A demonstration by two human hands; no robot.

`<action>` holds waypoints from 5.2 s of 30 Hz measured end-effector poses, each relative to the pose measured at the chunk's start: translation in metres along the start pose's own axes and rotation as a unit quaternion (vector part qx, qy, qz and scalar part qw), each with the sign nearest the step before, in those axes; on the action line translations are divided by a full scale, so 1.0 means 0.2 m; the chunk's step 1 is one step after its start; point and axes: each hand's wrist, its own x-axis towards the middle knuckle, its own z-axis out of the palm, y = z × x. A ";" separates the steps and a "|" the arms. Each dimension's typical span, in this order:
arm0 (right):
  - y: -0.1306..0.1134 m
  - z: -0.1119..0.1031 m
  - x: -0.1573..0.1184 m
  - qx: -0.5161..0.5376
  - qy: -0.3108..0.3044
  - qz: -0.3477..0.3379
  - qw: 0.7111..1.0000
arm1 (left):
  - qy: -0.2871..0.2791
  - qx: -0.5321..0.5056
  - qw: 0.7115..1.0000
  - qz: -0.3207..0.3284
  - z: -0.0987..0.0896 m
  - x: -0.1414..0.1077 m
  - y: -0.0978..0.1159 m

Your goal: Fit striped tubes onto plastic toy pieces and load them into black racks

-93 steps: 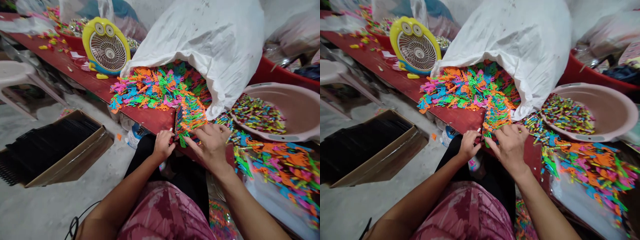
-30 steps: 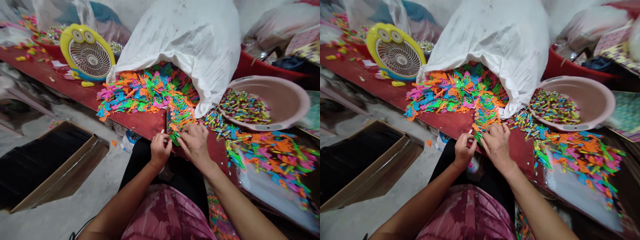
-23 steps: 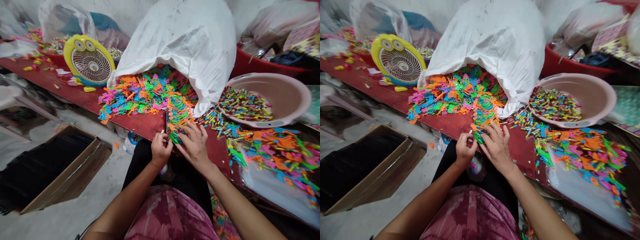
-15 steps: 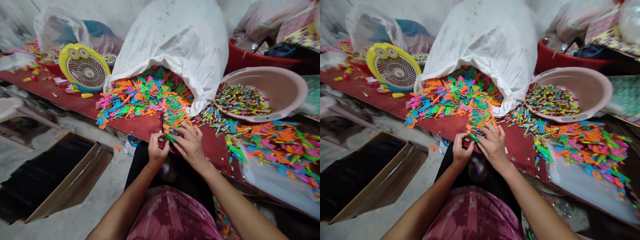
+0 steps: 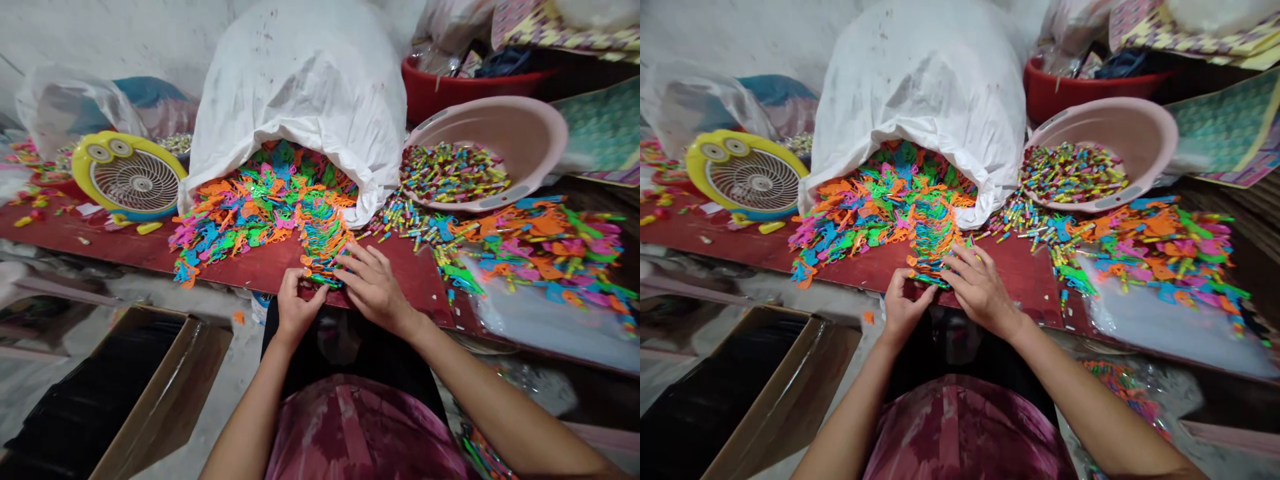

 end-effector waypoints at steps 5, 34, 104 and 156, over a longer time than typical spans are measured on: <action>0.02 0.01 -0.01 -0.010 0.005 -0.001 1.000 | 0.026 0.060 0.998 -0.004 0.01 0.00 0.03; 0.32 0.08 -0.13 0.008 -0.080 0.369 0.926 | 0.100 0.109 0.988 -0.041 0.14 -0.14 0.01; 0.08 0.21 -0.17 0.198 -0.015 0.171 0.965 | 0.096 0.142 0.972 0.160 0.00 -0.12 0.30; 0.05 0.25 -0.19 0.249 0.102 0.341 0.901 | 0.030 0.243 0.968 -0.052 0.02 -0.17 -0.04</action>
